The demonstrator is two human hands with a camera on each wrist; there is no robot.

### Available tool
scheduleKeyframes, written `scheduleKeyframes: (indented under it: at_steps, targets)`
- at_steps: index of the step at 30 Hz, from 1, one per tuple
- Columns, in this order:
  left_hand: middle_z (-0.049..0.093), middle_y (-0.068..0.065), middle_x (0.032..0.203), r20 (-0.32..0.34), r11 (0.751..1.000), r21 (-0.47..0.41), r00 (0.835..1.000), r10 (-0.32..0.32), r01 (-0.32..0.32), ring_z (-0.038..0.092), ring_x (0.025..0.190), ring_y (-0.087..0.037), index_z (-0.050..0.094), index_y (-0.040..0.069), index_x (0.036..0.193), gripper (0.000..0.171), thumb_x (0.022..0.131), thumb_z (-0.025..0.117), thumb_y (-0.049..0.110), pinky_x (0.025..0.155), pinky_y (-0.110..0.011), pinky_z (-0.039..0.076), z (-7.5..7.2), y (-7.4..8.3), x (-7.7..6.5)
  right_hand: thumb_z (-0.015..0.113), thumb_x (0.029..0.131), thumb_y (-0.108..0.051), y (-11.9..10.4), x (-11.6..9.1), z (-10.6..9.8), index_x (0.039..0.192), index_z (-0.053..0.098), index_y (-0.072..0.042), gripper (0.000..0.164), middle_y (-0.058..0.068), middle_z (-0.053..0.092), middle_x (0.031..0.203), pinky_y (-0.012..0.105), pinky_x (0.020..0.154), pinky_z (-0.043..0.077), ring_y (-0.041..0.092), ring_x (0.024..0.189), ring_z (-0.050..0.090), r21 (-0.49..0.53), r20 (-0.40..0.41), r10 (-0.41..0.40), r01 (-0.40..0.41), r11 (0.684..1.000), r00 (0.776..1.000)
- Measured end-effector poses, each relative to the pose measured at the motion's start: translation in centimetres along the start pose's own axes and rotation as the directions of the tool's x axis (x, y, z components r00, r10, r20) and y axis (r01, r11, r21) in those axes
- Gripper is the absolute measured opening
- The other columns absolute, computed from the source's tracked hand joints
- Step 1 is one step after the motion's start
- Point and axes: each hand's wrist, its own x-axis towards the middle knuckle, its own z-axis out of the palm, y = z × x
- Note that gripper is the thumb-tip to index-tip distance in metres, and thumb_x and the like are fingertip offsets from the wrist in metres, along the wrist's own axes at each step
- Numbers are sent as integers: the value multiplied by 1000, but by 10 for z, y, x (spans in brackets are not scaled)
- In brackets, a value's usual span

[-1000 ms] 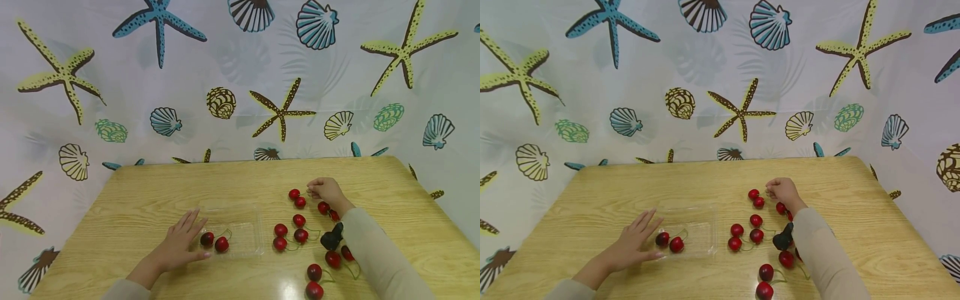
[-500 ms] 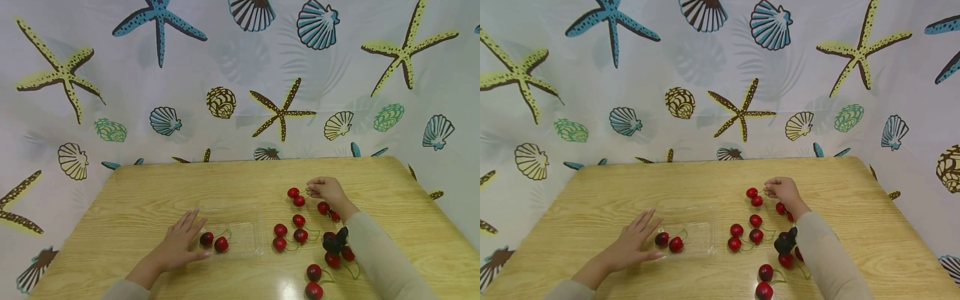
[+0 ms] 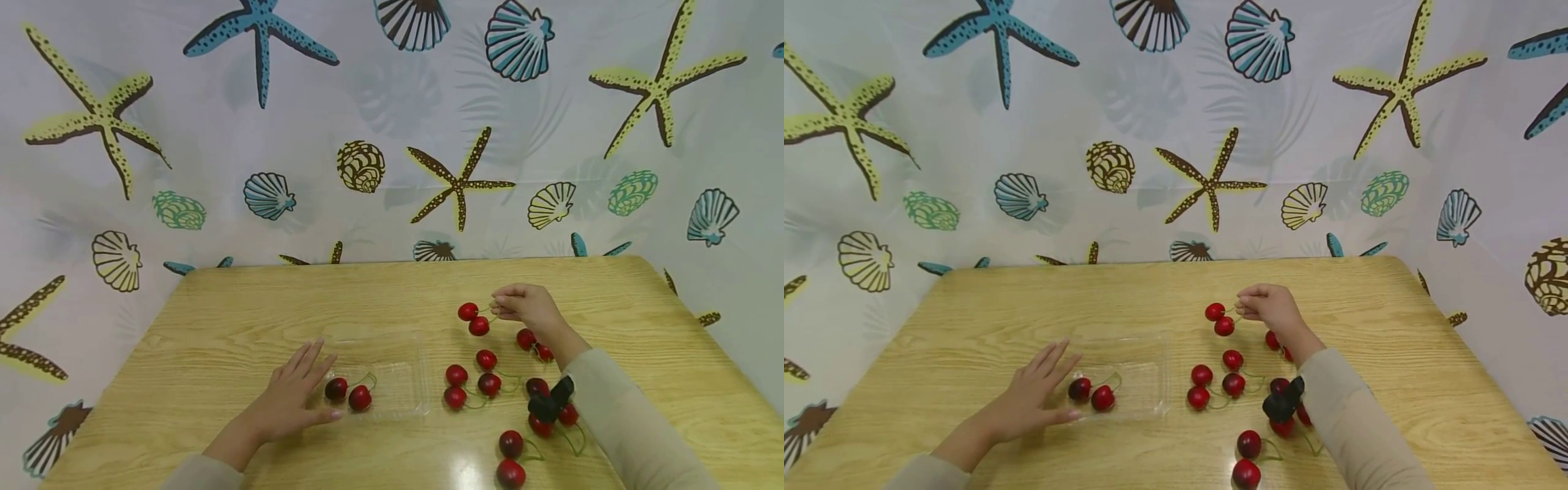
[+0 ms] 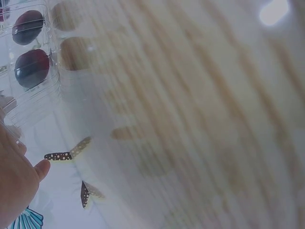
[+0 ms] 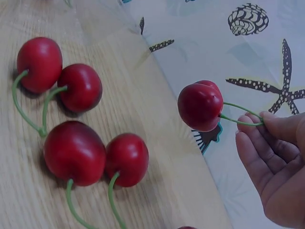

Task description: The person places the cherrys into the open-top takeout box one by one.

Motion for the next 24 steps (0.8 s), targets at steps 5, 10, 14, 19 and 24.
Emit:
scheduleKeyframes:
  at_steps: [5,10,14,19,24]
  targets:
    - [3,-8,144,-2,1000,4,1000,2,-2,3,128,-32,24,12,137,84,73,53,58,86,-65,13,0,-1,1,46,89,-4,-7,-2,6,106,49,16,27,18,60,92,29,72,47,13,76,61,31,30,-26,25,999,999]
    - [3,-8,144,-1,1000,4,1000,0,0,2,128,-32,23,12,138,85,73,54,58,87,-65,13,1,-2,1,47,88,-3,-12,-5,12,105,49,17,26,11,62,86,30,72,47,14,75,61,44,56,-40,38,998,998]
    - [2,-6,144,0,1000,-7,1000,-2,2,1,129,-30,22,13,138,86,72,54,59,87,-65,13,2,-3,1,48,88,-3,-14,-7,18,104,50,17,26,8,63,83,30,72,47,16,77,61,40,68,-48,45,998,997]
    - [2,-6,144,-11,1000,-3,1000,6,-6,2,128,-31,23,13,138,86,73,53,59,87,-65,13,4,-4,1,48,87,-3,-17,-9,27,103,51,16,25,7,63,82,29,71,47,15,75,62,74,82,-61,55,996,995]
    - [1,-6,144,10,1000,-1,1000,-6,6,0,129,-30,21,13,138,87,73,52,60,88,-64,12,2,-2,1,48,87,-1,-20,-11,38,103,50,18,24,9,62,81,29,70,48,15,73,61,123,101,-70,58,991,992]
